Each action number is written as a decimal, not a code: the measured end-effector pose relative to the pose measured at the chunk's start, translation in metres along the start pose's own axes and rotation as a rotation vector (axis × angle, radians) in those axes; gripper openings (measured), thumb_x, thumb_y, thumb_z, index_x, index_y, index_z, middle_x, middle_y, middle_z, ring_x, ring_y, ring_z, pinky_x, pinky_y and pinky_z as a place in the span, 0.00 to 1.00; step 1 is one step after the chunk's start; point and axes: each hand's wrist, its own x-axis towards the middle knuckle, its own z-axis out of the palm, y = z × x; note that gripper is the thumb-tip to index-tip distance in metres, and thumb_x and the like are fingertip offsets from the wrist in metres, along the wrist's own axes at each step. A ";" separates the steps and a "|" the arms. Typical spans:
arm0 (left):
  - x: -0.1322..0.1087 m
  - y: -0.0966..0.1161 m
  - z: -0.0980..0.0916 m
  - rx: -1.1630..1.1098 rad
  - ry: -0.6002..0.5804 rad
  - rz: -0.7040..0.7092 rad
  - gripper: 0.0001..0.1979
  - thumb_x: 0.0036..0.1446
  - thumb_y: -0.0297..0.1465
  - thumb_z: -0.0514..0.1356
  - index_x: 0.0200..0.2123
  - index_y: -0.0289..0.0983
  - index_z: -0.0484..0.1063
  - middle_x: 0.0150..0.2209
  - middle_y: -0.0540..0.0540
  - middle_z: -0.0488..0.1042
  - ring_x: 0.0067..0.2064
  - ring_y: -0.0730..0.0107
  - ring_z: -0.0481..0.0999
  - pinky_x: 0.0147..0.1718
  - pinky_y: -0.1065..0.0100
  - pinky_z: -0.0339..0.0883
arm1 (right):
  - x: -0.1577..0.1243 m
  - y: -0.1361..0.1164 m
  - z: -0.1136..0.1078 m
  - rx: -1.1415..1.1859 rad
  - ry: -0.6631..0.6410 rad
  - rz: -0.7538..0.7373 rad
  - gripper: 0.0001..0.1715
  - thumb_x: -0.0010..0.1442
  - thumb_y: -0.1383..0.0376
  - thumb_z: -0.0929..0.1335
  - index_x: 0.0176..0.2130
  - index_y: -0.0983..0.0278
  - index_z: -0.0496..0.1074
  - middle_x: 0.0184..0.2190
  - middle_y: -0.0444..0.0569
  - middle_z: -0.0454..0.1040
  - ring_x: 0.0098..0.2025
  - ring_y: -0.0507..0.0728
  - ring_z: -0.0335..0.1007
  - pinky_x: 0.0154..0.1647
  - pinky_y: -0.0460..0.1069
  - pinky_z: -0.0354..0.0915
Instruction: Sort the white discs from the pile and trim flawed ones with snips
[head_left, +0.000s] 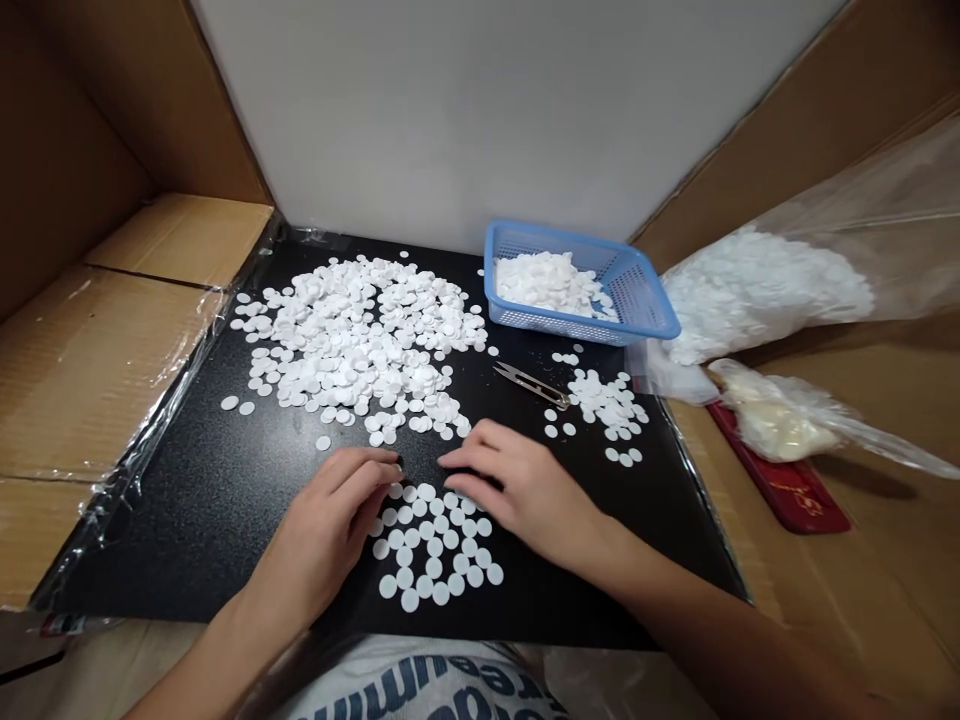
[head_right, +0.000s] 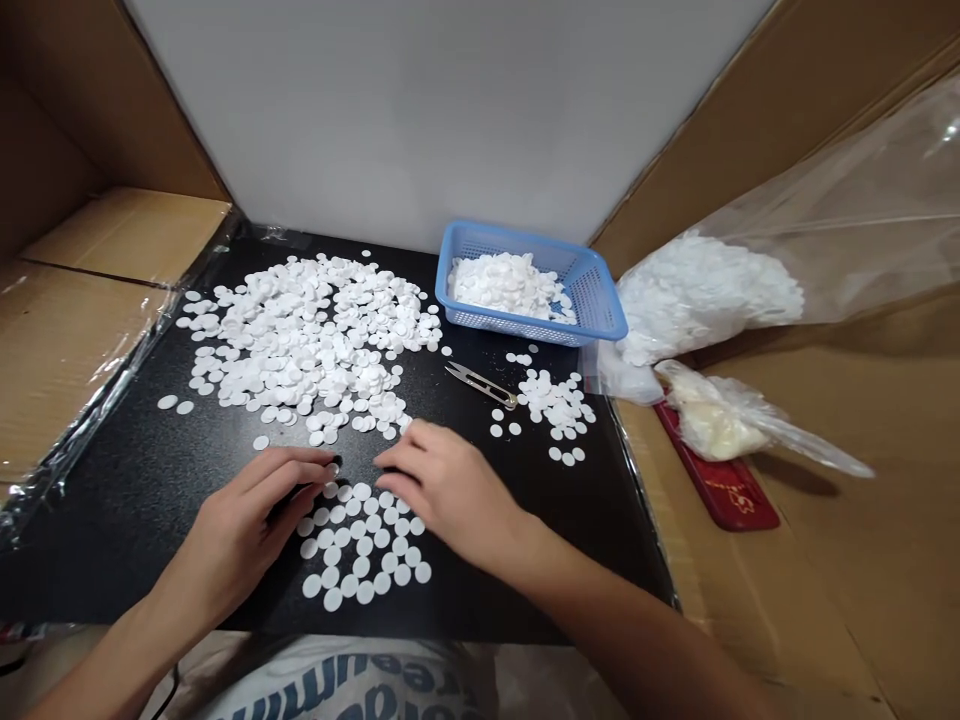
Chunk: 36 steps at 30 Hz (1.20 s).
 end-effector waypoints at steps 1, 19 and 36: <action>-0.001 -0.001 -0.002 0.022 0.032 -0.015 0.08 0.67 0.26 0.55 0.42 0.41 0.72 0.46 0.46 0.77 0.47 0.65 0.78 0.45 0.65 0.73 | 0.001 -0.004 0.009 0.001 -0.023 -0.036 0.06 0.66 0.67 0.69 0.43 0.63 0.76 0.38 0.50 0.75 0.39 0.56 0.73 0.42 0.51 0.70; -0.005 -0.014 -0.007 0.055 0.066 -0.072 0.08 0.67 0.28 0.55 0.45 0.42 0.73 0.44 0.47 0.79 0.46 0.63 0.79 0.46 0.64 0.73 | 0.004 -0.002 0.020 -0.036 -0.016 -0.016 0.10 0.67 0.69 0.67 0.46 0.61 0.78 0.36 0.49 0.71 0.37 0.56 0.69 0.39 0.51 0.68; 0.016 0.003 -0.014 0.485 -0.187 0.453 0.19 0.64 0.17 0.49 0.56 0.29 0.67 0.37 0.40 0.79 0.42 0.57 0.76 0.41 0.60 0.70 | 0.006 0.001 0.002 -0.120 0.059 -0.126 0.06 0.68 0.69 0.67 0.39 0.64 0.75 0.34 0.46 0.73 0.37 0.54 0.69 0.41 0.52 0.58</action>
